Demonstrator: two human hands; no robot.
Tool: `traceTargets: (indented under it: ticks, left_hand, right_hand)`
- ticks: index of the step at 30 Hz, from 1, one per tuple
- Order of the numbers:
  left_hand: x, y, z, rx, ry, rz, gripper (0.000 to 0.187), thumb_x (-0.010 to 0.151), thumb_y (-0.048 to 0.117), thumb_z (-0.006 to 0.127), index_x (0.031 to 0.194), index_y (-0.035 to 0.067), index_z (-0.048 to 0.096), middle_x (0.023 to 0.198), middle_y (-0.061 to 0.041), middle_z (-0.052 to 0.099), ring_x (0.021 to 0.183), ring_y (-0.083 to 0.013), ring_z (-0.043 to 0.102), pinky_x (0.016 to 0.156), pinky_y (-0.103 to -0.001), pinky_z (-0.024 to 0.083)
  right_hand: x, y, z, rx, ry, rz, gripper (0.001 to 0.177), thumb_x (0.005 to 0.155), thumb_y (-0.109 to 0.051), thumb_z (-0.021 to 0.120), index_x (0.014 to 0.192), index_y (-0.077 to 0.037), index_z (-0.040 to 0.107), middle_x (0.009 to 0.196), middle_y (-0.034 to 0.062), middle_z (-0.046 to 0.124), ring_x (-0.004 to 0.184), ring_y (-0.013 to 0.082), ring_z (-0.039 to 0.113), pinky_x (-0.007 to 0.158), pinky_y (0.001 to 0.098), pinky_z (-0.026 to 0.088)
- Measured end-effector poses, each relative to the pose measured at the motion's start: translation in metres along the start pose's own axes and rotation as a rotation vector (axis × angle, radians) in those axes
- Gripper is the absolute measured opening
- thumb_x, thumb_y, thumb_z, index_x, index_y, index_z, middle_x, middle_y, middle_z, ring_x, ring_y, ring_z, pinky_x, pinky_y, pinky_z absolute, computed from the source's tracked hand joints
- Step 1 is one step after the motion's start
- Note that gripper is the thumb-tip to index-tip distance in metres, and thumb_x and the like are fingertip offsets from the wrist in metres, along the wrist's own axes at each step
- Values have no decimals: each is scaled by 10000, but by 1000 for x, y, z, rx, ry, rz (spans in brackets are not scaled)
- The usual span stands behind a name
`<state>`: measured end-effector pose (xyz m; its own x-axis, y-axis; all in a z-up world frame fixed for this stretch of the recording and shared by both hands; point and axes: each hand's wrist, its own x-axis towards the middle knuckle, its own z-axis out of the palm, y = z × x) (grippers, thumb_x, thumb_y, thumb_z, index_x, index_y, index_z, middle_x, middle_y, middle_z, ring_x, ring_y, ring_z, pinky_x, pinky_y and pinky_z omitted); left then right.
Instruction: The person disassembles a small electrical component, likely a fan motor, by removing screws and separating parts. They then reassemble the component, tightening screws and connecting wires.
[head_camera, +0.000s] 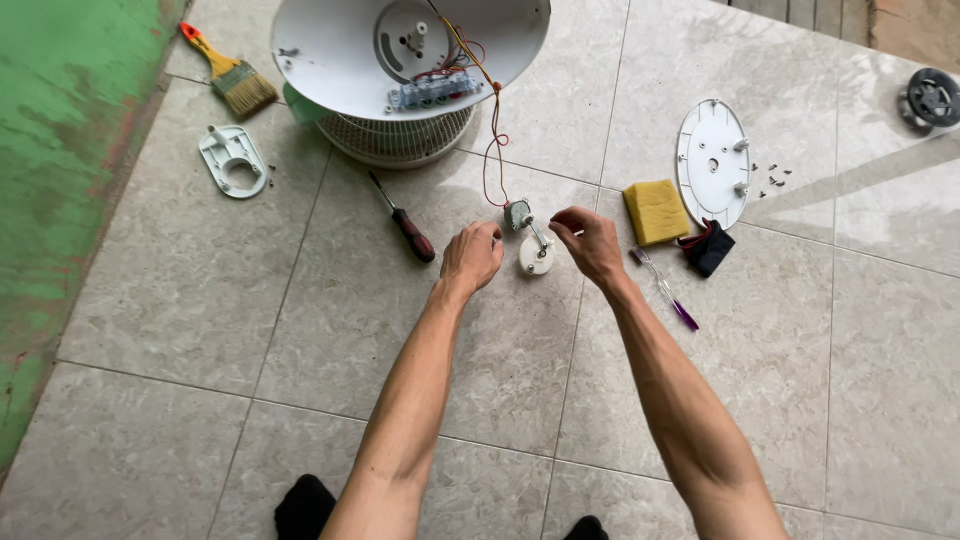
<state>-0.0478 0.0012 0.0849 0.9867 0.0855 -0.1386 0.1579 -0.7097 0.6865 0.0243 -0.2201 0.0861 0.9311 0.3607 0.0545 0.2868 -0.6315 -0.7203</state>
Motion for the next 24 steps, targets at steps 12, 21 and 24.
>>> traceTargets:
  ticks: [12,21,24]
  left_hand:
    - [35,23,43,207,173,198,323,834,132,813,1109,51,665,997,-142,733,836,-340,745,655,-419,612]
    - [55,23,67,321,188,126,225,868,181,810,1022,63,696,996,-119,744,838,-310,756,657,-399,622]
    - [55,25,64,350,200,140,229,845,192,818,1006,69,711,984,-108,741,848,-318,749,661,-413,613]
  right_hand:
    - [2,41,27,107,31,-39,258,923,-171,765,1122,-13,723,1019,140,768,848,218,758,725,343,620]
    - [0,50,27,135,23,-57,266,916,-171,770,1126,-18,718,1043,137,763,832,215,755,708,343,620]
    - [1,54,29,140,20,-59,277,919,-181,770,1140,-22,714,1034,131,768,838,209,759,721,342,620]
